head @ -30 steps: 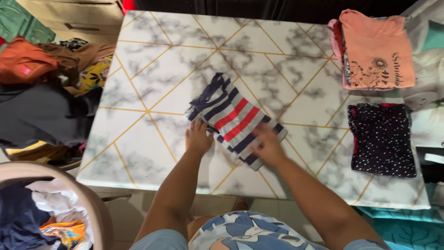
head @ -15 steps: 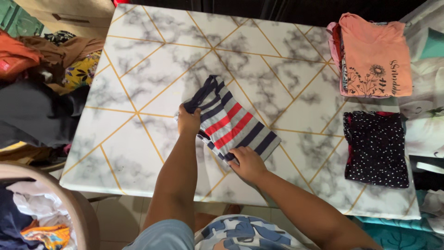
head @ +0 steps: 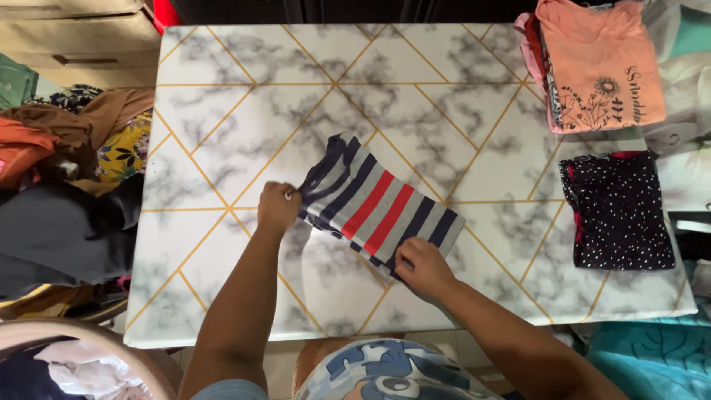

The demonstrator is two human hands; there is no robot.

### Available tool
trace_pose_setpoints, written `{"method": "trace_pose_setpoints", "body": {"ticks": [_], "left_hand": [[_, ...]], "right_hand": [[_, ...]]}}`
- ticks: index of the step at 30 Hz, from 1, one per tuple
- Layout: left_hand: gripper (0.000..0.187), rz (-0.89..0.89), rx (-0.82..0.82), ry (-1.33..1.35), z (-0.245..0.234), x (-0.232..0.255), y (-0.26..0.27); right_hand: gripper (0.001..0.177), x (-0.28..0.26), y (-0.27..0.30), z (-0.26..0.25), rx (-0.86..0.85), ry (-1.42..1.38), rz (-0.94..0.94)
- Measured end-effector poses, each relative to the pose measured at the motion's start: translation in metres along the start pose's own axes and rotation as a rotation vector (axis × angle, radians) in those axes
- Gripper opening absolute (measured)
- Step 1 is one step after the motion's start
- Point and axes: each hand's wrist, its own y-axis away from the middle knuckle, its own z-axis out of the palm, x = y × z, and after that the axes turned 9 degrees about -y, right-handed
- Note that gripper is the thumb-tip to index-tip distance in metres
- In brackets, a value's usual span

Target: The person repeatedly picks clothes from a pink laundry basin, lays them on a marble-patterned table, and folds them into neat stacks. Items include patterned pants, striped shirts, a dark blue shirt, a white t-shirt, a yellow floral top, and a yellow long-sleeve shirt. The folded clothes are placed in a growing pile on the table.

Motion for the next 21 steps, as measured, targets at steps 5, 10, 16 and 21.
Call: {"method": "trace_pose_setpoints", "body": {"ticks": [5,10,16,21], "left_hand": [[0.054,-0.158,0.075,-0.049,0.015,0.016,0.007],[0.068,0.274,-0.040,-0.037,0.049,0.096,0.033],[0.085,0.363,-0.291,-0.346,0.058,0.114,0.054],[0.081,-0.043,-0.144,-0.345,0.052,0.071,0.048]], "right_hand": [[0.008,0.000,-0.009,0.001,-0.140,-0.001,-0.065],[0.023,0.026,-0.015,0.000,0.164,0.167,-0.125],[0.051,0.057,-0.003,-0.005,-0.055,0.338,-0.100],[0.050,0.073,0.007,-0.028,0.030,0.245,-0.110]]}}
